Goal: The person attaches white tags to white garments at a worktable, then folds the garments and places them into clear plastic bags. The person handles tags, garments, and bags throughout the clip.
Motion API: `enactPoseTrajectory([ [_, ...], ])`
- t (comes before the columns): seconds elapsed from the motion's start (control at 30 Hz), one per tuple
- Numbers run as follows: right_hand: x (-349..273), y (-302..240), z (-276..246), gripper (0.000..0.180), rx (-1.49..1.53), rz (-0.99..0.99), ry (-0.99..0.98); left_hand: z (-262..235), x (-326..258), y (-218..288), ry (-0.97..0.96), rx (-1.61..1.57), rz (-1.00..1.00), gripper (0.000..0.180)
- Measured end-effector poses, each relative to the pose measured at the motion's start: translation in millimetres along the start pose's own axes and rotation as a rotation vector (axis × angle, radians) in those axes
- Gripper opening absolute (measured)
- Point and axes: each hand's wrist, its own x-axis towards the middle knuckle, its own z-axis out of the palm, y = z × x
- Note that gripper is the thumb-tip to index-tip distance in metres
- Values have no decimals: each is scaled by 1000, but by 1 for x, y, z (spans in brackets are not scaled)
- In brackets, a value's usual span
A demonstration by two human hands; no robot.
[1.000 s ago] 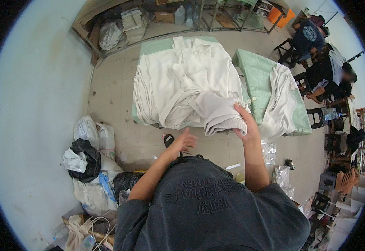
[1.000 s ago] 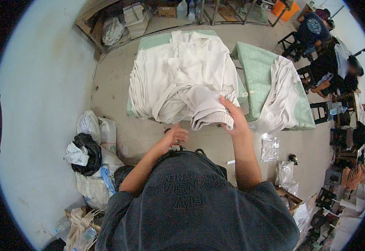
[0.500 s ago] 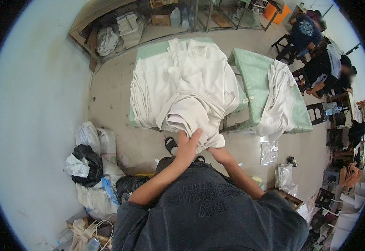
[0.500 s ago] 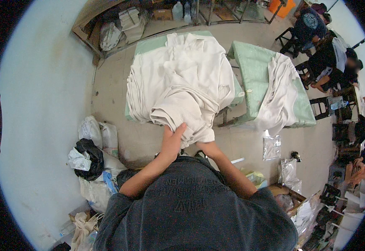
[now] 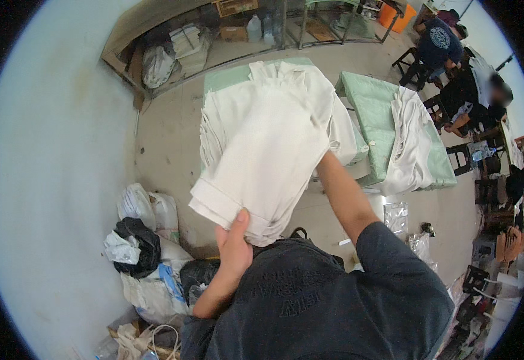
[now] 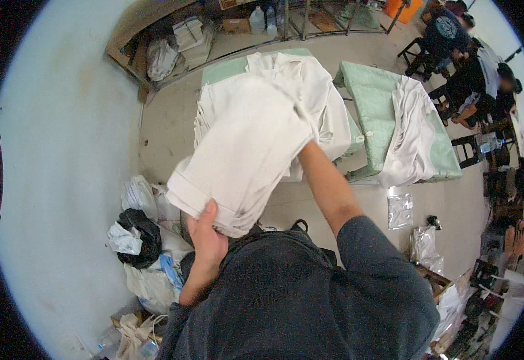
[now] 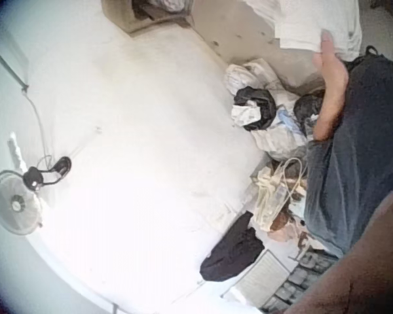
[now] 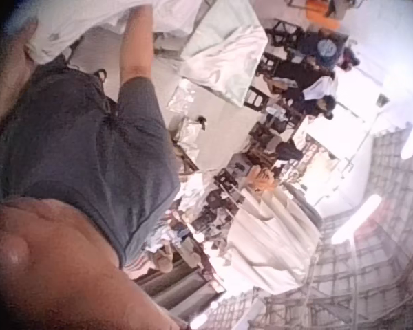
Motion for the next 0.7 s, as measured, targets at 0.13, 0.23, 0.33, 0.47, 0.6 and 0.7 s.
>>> enactPoseTrajectory([
  [0.13, 11, 7, 30, 56, -17, 49, -1, -32, 21, 41, -98, -87, 115, 60],
  [0.23, -7, 34, 82, 55, -97, 50, -53, -55, 29, 62, -242, -19, 164, 66],
  [0.33, 20, 44, 111, 55, -55, 47, -34, -73, 41, 79, -183, 209, 13, 69],
  [0.47, 52, 36, 86, 54, 121, 98, 96, -91, 73, 99, -223, 175, 107, 59],
  [0.6, -13, 35, 8, 54, 304, 155, 297, -118, 104, 128, -316, 707, 643, 25],
  [0.7, -88, 29, -63, 53, 434, 141, 496, -122, 141, 135, -523, 719, 648, 33],
])
